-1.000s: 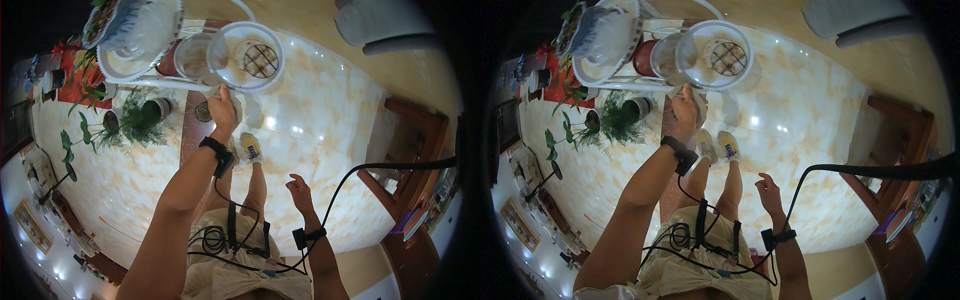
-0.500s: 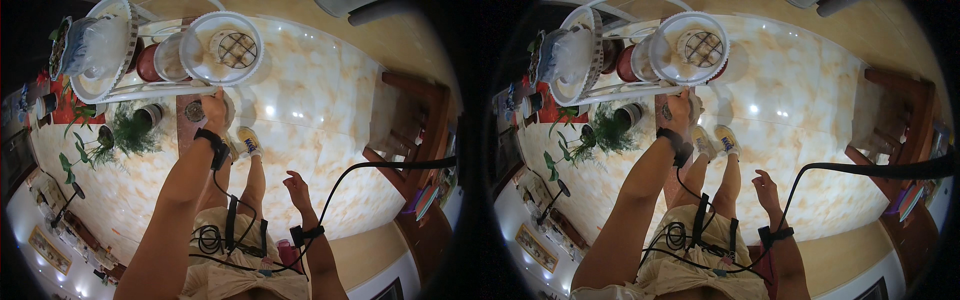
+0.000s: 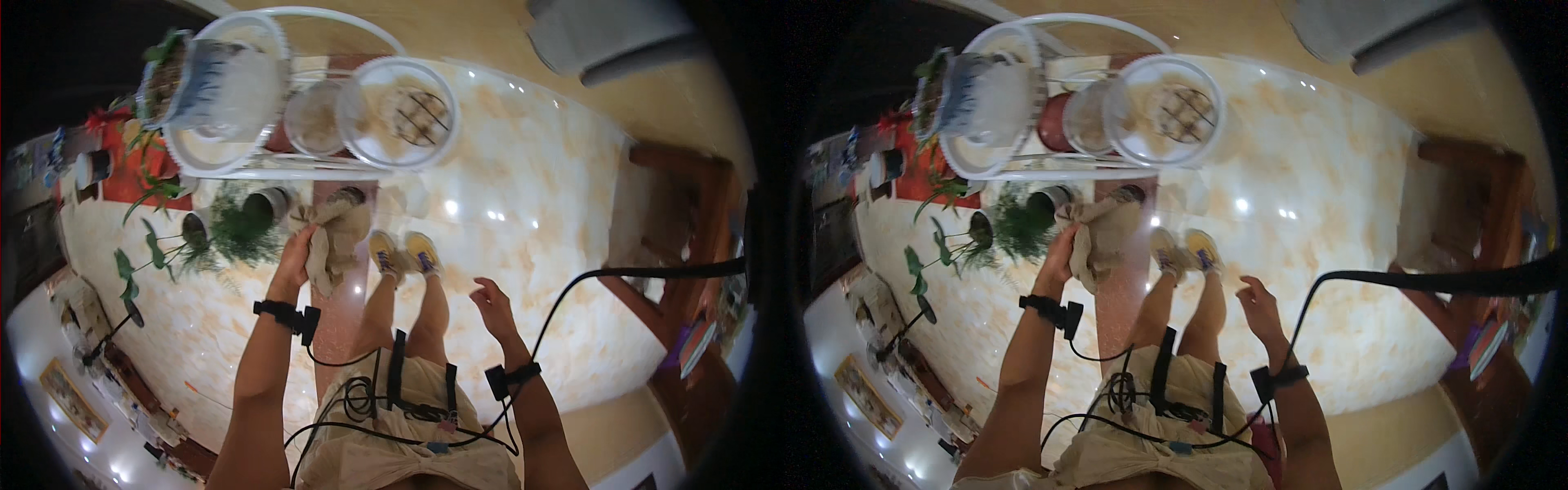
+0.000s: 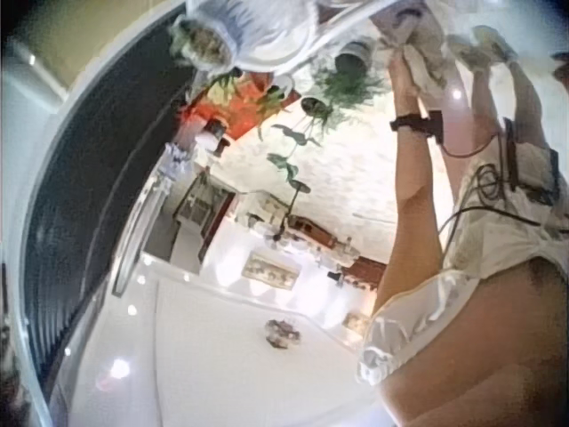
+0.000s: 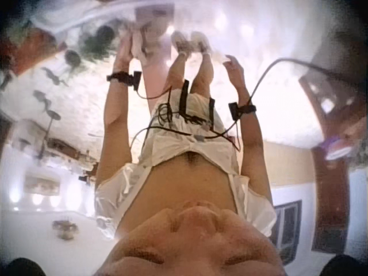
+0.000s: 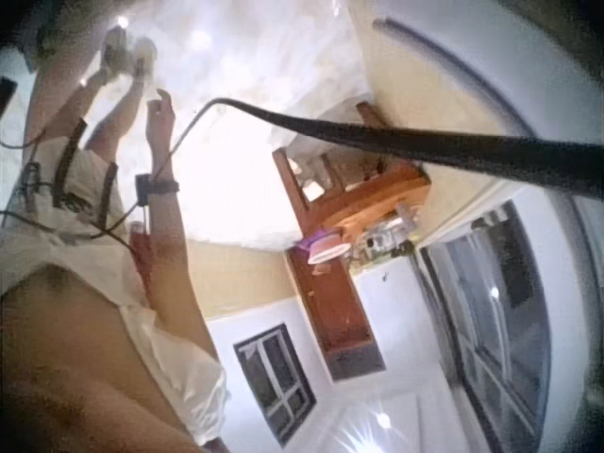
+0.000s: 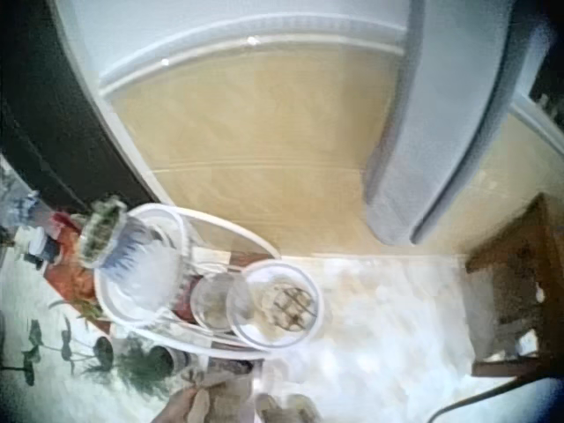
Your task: Washing a cloth in a basin and then using it to wipe down a counter or ledge in a home environment.
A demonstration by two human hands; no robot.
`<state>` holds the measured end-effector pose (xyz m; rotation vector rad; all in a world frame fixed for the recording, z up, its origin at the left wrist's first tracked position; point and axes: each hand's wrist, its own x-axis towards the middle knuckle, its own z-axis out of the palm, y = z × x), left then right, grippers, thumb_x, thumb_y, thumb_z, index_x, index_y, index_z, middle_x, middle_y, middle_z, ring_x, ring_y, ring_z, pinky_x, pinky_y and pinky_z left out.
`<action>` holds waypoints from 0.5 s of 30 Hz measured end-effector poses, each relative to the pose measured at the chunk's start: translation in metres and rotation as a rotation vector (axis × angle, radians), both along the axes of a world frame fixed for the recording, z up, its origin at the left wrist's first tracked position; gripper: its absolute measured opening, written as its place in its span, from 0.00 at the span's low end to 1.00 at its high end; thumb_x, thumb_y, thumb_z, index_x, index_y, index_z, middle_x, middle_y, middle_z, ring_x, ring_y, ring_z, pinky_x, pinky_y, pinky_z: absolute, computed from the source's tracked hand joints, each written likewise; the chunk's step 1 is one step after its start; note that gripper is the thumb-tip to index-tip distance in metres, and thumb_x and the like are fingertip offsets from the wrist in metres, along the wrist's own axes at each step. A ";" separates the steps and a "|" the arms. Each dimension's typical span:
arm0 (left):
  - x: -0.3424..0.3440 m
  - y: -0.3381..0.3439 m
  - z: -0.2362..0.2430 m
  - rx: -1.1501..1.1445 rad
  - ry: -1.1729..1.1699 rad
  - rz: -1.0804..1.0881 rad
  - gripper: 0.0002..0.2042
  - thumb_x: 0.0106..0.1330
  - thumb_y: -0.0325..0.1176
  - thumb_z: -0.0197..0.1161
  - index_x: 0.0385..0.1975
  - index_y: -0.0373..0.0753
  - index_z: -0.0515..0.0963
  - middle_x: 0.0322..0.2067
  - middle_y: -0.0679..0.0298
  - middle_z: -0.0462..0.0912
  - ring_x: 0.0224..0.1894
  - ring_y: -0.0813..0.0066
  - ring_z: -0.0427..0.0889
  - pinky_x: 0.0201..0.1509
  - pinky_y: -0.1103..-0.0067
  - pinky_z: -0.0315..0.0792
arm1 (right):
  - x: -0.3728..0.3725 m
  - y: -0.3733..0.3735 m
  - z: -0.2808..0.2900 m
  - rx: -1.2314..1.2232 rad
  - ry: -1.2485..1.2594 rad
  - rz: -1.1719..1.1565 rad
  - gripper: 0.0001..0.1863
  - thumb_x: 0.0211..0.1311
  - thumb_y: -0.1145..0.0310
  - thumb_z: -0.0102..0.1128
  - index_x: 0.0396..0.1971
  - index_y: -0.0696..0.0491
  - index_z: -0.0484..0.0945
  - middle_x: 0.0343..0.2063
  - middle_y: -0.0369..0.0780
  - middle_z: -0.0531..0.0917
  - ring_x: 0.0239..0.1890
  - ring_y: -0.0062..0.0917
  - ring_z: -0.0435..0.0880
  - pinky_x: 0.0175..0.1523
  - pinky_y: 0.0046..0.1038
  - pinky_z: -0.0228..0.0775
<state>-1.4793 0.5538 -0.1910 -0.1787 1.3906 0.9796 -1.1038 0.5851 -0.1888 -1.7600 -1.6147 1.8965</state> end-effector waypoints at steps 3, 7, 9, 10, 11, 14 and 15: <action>-0.031 -0.035 -0.009 -0.064 0.161 0.214 0.17 0.60 0.38 0.49 0.46 0.35 0.66 0.39 0.59 0.74 0.39 0.67 0.75 0.41 0.71 0.72 | 0.009 -0.001 -0.017 -0.016 -0.039 0.018 0.16 0.53 0.73 0.51 0.43 0.56 0.68 0.24 0.38 0.77 0.27 0.19 0.74 0.34 0.20 0.66; -0.066 -0.048 -0.012 0.147 0.533 0.556 0.14 0.60 0.32 0.50 0.45 0.36 0.65 0.39 0.61 0.73 0.40 0.67 0.73 0.42 0.72 0.70 | 0.009 0.008 -0.012 0.036 -0.130 0.138 0.16 0.51 0.72 0.51 0.43 0.56 0.68 0.23 0.38 0.77 0.27 0.20 0.74 0.34 0.22 0.67; -0.086 -0.036 -0.003 0.135 0.693 0.632 0.14 0.60 0.32 0.50 0.45 0.35 0.65 0.38 0.60 0.73 0.39 0.67 0.73 0.42 0.73 0.70 | 0.004 0.013 -0.010 0.043 -0.145 0.184 0.16 0.51 0.71 0.50 0.42 0.57 0.68 0.23 0.38 0.77 0.27 0.20 0.75 0.34 0.21 0.67; -0.097 -0.027 -0.002 0.118 0.823 0.685 0.14 0.60 0.32 0.50 0.45 0.35 0.65 0.38 0.60 0.73 0.39 0.68 0.73 0.41 0.73 0.70 | 0.005 0.014 -0.011 0.057 -0.142 0.192 0.16 0.51 0.71 0.50 0.42 0.57 0.68 0.23 0.38 0.77 0.27 0.20 0.75 0.34 0.21 0.67; -0.121 -0.031 -0.006 0.140 0.840 0.669 0.14 0.60 0.32 0.50 0.44 0.34 0.65 0.37 0.59 0.73 0.37 0.69 0.74 0.39 0.74 0.70 | 0.002 0.014 -0.011 0.062 -0.125 0.199 0.16 0.51 0.71 0.51 0.42 0.57 0.68 0.22 0.39 0.77 0.26 0.22 0.75 0.33 0.23 0.67; -0.174 -0.026 -0.020 0.073 1.046 0.606 0.12 0.60 0.34 0.50 0.39 0.34 0.66 0.35 0.58 0.73 0.34 0.68 0.74 0.36 0.73 0.71 | -0.011 0.017 -0.011 0.053 -0.131 0.212 0.16 0.50 0.72 0.52 0.41 0.58 0.68 0.21 0.41 0.78 0.25 0.24 0.76 0.32 0.24 0.67; -0.182 -0.021 -0.023 0.075 1.038 0.609 0.12 0.60 0.34 0.50 0.39 0.34 0.66 0.35 0.58 0.73 0.34 0.68 0.74 0.36 0.73 0.71 | -0.013 0.017 -0.011 0.068 -0.141 0.241 0.16 0.50 0.71 0.52 0.41 0.57 0.69 0.22 0.41 0.78 0.25 0.25 0.76 0.32 0.25 0.67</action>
